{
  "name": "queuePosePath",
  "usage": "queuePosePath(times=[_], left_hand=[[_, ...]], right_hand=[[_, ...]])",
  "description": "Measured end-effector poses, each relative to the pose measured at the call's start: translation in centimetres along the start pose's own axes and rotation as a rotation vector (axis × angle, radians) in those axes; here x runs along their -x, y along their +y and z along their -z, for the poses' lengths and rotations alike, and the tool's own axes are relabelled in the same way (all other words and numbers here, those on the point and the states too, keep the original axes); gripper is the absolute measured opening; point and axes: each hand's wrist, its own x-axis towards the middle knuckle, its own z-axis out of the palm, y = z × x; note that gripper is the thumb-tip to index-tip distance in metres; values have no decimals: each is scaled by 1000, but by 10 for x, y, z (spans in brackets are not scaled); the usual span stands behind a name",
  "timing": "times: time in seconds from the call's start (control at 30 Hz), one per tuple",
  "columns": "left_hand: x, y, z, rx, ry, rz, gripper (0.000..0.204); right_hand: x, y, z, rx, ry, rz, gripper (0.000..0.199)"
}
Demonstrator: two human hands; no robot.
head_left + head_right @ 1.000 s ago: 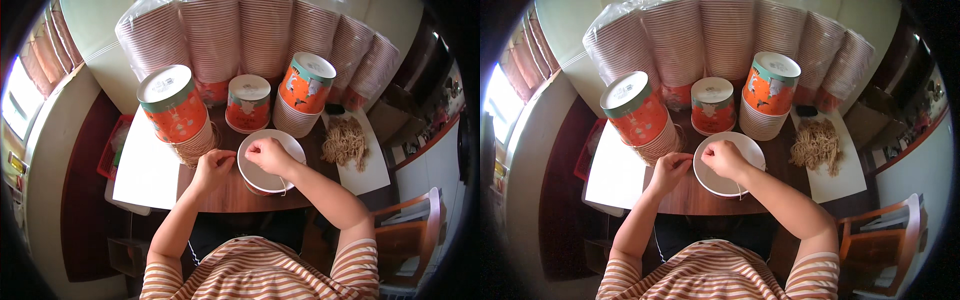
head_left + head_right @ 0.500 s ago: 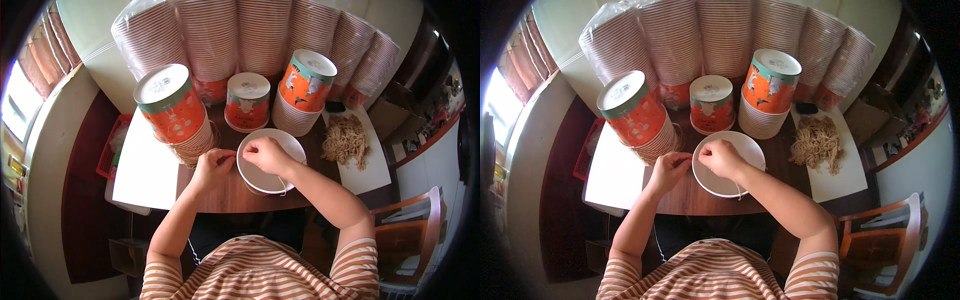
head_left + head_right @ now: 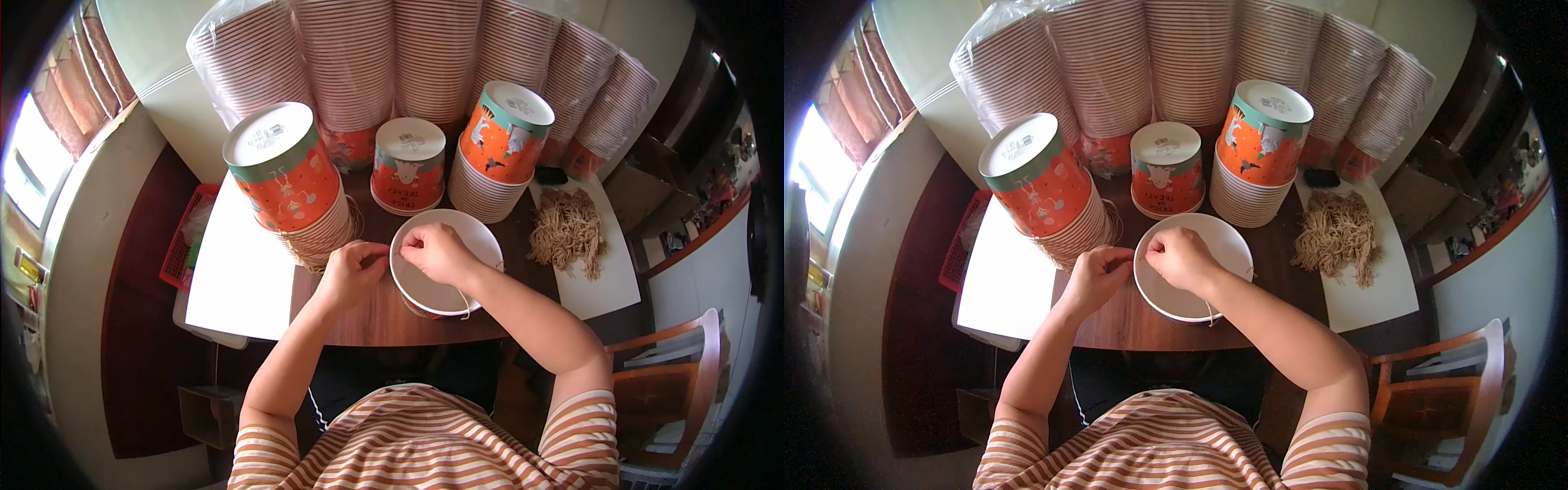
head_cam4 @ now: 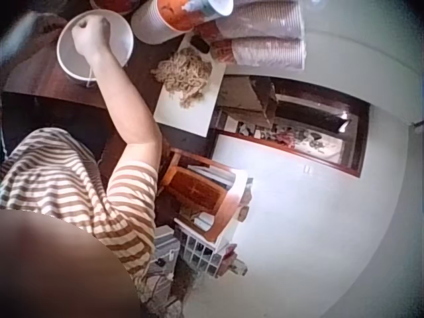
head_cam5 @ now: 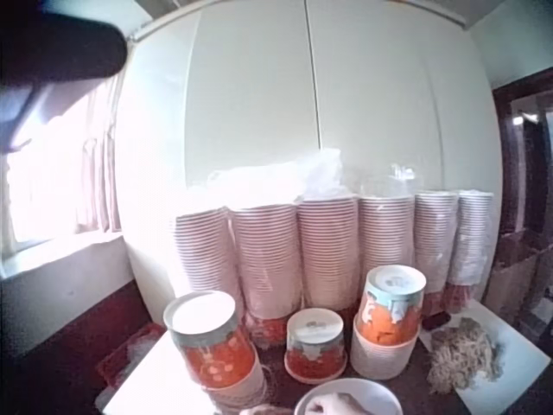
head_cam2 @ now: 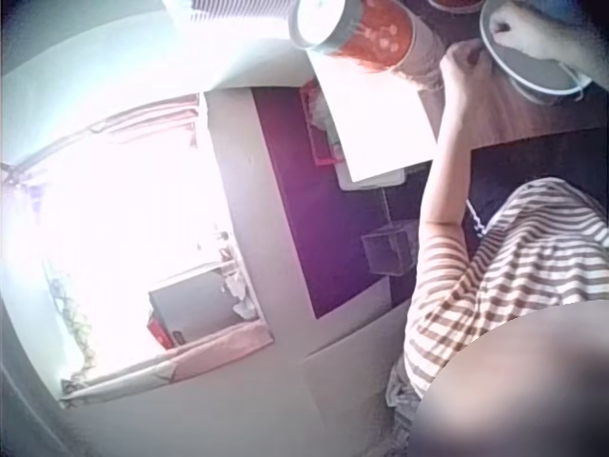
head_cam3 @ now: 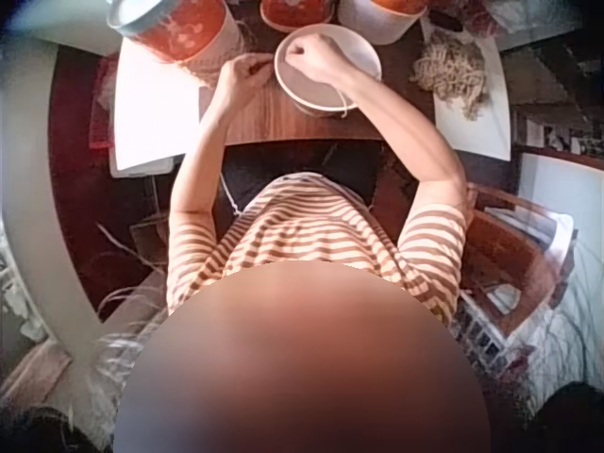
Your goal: Attaching string handles to printed paper bowls.
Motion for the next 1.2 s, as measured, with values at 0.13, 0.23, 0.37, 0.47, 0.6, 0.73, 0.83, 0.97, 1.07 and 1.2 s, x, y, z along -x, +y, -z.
queuePosePath(times=[0.13, 0.23, 0.37, 0.47, 0.6, 0.73, 0.83, 0.97, 1.07, 1.2], left_hand=[[-1, 4, 0, -32, 0, 4, 22], [-1, 3, 0, -32, 4, 5, 21], [-5, 5, 1, -102, -8, -72, 21], [-6, 5, 1, -197, 13, -213, 19], [-2, 9, -2, -238, 22, -292, 13], [16, 12, -8, -220, 19, -195, 15], [41, 14, -12, -75, -37, 40, 16], [82, 1, -14, 321, -141, 266, 13], [104, 1, -13, 467, -231, 210, 7], [118, -2, -15, 472, -320, 99, 3]], right_hand=[[0, 1, -1, 13, 12, 14, 14], [0, 0, -2, 12, 0, 0, 14], [-2, 0, -2, 44, -13, 29, 13], [-2, 1, -3, 26, -14, 51, 13], [2, -1, 1, 33, -53, 63, 13], [17, -9, 10, 44, -225, 22, 19], [43, -23, 22, 124, -384, -39, 51], [91, -36, 24, 430, -333, 209, 59], [105, -31, 26, 518, -326, 294, 36], [113, -20, 26, 523, -191, 387, 25]])
